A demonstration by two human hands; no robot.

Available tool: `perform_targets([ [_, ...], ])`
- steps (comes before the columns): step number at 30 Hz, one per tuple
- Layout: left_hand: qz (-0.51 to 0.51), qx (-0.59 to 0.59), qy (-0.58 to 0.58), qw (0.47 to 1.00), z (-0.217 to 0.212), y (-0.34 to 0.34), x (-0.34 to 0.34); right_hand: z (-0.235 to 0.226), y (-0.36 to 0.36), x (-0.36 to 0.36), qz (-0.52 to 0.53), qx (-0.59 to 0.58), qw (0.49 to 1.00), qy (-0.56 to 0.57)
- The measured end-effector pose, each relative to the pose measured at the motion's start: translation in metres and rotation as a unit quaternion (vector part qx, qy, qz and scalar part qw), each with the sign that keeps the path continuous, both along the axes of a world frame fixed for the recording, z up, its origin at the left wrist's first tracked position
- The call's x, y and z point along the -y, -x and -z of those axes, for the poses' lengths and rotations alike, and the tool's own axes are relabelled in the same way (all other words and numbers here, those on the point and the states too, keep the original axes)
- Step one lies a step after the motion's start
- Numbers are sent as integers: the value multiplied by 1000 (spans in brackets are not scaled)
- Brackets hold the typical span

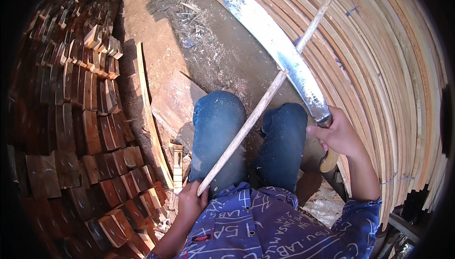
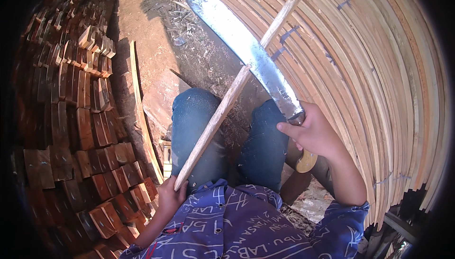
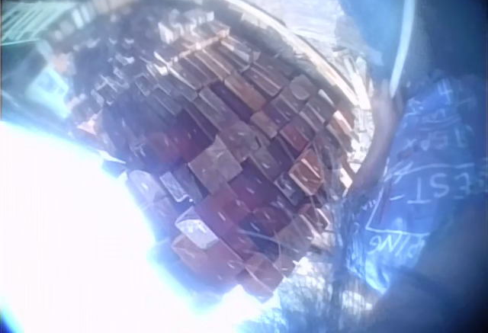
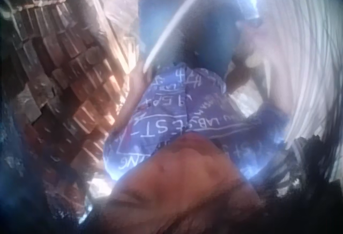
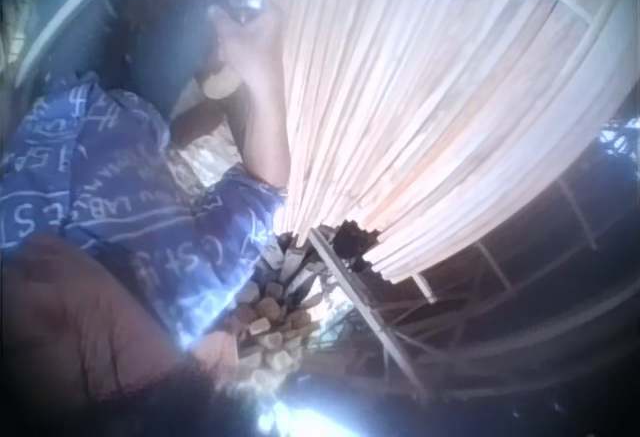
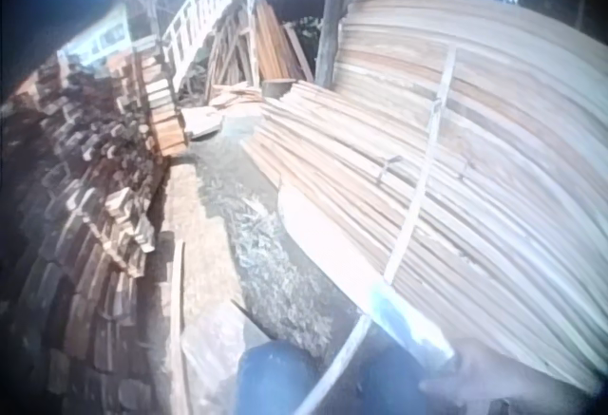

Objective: The person uses a large curved blade to shave and smooth a long, thin piece of wood held between their knees. They repeatedly draw the blade along the wood's length to remove thin shavings, refining its shape.

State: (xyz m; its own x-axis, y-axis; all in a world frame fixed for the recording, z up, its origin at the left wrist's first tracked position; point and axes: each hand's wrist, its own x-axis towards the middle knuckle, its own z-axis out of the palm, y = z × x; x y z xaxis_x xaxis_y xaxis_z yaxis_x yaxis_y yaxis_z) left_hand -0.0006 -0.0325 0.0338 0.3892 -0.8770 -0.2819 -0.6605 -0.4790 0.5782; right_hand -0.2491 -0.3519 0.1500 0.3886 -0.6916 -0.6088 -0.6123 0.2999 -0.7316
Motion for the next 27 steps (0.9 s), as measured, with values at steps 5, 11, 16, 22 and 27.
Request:
perform_targets([
  [5,3,-4,28,1000,4,2,-1,-6,18,13,16,10,999,42],
  [11,1,-10,36,999,6,2,1,-16,24,34,123,46,986,102],
  [16,6,-2,-13,1000,-2,1,-6,3,2,-6,-10,-21,999,-22],
  [22,4,2,12,1000,8,2,-6,3,7,-9,19,61,994,-88],
  [27,7,-6,4,1000,3,1,-2,30,13,-12,18,160,973,-165],
])
